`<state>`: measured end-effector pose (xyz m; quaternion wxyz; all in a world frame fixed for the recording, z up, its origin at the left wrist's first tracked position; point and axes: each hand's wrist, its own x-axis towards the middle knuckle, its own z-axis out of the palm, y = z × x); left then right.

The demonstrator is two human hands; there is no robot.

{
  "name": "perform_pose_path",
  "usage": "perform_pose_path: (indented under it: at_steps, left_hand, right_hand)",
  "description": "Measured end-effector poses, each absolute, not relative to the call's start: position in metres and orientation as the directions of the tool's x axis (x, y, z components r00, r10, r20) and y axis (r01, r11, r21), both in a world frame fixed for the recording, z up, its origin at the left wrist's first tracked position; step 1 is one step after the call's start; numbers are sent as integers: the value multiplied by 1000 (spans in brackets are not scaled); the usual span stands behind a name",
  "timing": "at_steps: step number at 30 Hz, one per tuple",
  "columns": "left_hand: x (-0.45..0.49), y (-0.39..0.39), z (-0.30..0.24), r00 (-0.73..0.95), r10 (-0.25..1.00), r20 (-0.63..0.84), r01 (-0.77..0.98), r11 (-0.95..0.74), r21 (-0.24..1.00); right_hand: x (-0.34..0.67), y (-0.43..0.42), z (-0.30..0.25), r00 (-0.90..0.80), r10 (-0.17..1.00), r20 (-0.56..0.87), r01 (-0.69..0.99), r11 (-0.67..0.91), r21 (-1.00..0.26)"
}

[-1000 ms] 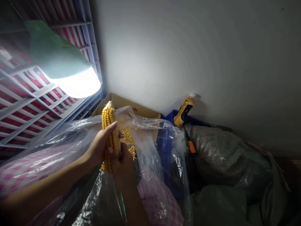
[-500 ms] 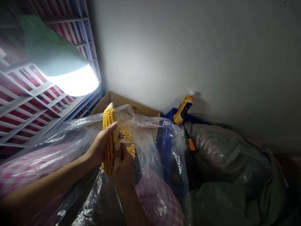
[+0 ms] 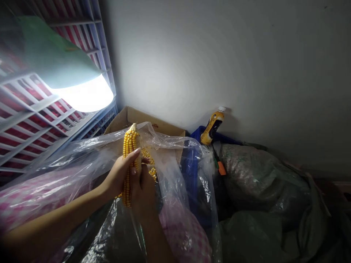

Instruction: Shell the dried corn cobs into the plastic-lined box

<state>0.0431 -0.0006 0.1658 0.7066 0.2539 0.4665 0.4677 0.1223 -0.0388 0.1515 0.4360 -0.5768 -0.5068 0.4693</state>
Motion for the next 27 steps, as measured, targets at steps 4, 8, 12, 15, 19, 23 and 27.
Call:
perform_pose_path:
  at_steps: [4, 8, 12, 15, 19, 23, 27]
  left_hand:
    - [44, -2, 163, 137, 885, -444, -441, 456, 773]
    - [45, -3, 165, 147, 875, -461, -468, 472, 747]
    - [46, -3, 170, 191, 871, -452, -514, 481, 710]
    - [46, -1, 172, 232, 861, -453, -508, 505, 698]
    - [45, 1, 170, 206, 876, -436, -491, 478, 728]
    - [43, 1, 170, 210, 890, -404, -441, 455, 774]
    - [39, 8, 172, 200, 905, -375, -479, 424, 769]
  right_hand:
    - [119, -42, 147, 102, 990, -101, 168, -117, -979]
    - [119, -42, 145, 145, 982, -122, 111, -139, -984]
    - [123, -37, 147, 196, 962, -190, -66, -181, -981]
    - [129, -34, 150, 132, 956, -262, -95, -251, -963]
    - [132, -32, 154, 52, 975, -216, -39, -214, -976]
    - [128, -32, 156, 48, 982, -181, -11, -181, -983]
    - [126, -34, 151, 108, 976, -190, 105, -201, -974]
